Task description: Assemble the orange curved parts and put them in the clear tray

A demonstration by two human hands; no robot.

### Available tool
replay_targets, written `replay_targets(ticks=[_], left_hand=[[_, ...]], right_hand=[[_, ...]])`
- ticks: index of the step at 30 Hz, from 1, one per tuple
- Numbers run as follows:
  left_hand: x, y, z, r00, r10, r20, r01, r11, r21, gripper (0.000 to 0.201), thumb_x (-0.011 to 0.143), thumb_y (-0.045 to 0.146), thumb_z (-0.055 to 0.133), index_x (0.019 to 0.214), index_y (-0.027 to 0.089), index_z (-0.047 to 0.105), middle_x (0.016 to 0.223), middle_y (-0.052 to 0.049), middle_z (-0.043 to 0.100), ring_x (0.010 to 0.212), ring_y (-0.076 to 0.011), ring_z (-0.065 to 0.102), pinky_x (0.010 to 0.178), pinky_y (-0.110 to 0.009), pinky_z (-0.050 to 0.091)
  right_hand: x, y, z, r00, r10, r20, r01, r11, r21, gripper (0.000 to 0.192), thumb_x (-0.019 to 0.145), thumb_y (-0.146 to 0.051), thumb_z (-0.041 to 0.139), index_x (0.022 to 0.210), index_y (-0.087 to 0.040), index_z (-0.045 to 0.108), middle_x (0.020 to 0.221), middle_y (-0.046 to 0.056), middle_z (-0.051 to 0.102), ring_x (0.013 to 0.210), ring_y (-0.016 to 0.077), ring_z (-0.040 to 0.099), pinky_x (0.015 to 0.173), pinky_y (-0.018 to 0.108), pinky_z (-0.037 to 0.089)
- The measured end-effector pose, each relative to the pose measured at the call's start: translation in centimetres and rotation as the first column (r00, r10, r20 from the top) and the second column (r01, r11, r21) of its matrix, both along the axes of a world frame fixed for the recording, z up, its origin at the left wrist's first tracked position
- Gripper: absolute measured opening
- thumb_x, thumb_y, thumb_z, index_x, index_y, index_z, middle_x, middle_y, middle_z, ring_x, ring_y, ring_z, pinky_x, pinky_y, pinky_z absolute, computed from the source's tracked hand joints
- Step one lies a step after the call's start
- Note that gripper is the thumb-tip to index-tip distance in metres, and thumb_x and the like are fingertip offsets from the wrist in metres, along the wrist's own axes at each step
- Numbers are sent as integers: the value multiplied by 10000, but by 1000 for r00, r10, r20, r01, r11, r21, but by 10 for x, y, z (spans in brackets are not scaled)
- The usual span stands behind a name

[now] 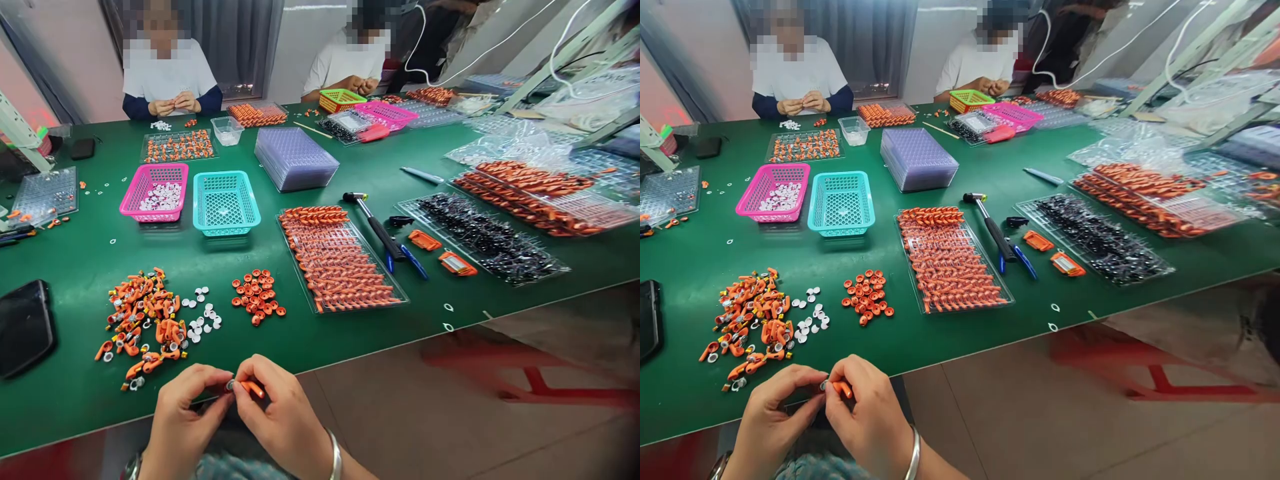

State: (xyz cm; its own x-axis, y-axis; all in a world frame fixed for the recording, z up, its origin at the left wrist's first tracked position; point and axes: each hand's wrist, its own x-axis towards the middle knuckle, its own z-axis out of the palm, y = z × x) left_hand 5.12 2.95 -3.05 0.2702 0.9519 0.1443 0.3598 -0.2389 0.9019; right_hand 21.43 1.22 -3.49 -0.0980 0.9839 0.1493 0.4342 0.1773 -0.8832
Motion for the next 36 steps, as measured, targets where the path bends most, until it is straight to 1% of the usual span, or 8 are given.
replay_targets(ticks=[10,14,16,20,23,25,28,36], left_hand=[[0,0,3,999,0,-37,1,999,38,161,751,110,721,846,237,750,767,-12,774,663,-174,729,622,-203,583],[1,0,7,1000,-6,-21,9,994,110,201,739,72,714,847,238,751,761,-13,772,656,-172,730,625,-199,587],[1,0,8,1000,-14,-14,16,988,151,244,728,45,716,867,243,751,768,-9,771,664,-163,732,642,-184,587],[1,-1,10,999,-43,-8,44,981,188,299,740,14,704,915,252,745,806,-12,764,695,-151,731,660,-165,582],[0,-2,11,995,-98,-3,96,977,188,318,765,9,687,954,259,735,823,-17,752,701,-151,723,648,-170,581],[-1,-3,12,991,-132,-7,131,972,196,325,781,19,685,986,267,728,816,-18,739,695,-151,713,635,-176,577],[-2,-5,14,988,-152,-37,157,960,234,322,806,42,681,1031,269,717,783,-22,709,663,-149,685,601,-185,562],[-2,-8,17,979,-179,-93,199,934,298,321,845,2,590,1056,230,669,784,-27,651,679,-144,640,602,-182,543]], right_hand=[[-2,-4,-2,999,-10,35,7,998,70,144,845,-140,477,721,-208,508,652,-2,535,581,149,510,555,251,374],[-4,-5,-3,1000,-15,6,14,996,89,136,836,-136,479,725,-211,499,647,-10,523,570,144,500,546,248,369],[-3,-6,-2,1000,-2,-23,3,999,51,124,835,-147,486,728,-211,492,648,-13,514,572,142,497,545,247,370],[1,-5,1,984,51,-172,-73,990,-121,96,832,-187,511,745,-211,477,662,-30,478,565,125,452,528,235,364],[7,0,5,926,63,-373,-170,950,-263,57,829,-232,545,825,-205,494,708,-30,481,605,121,453,555,229,389],[11,4,9,860,89,-502,-282,903,-324,105,830,-280,572,854,-196,514,730,-23,496,633,122,466,588,235,408],[15,9,12,796,131,-591,-397,850,-347,180,820,-355,611,819,-187,546,706,-29,486,622,115,446,592,239,395],[6,5,7,765,63,-641,-389,838,-382,237,759,-354,671,718,-180,515,655,-38,472,600,105,408,559,231,334]])
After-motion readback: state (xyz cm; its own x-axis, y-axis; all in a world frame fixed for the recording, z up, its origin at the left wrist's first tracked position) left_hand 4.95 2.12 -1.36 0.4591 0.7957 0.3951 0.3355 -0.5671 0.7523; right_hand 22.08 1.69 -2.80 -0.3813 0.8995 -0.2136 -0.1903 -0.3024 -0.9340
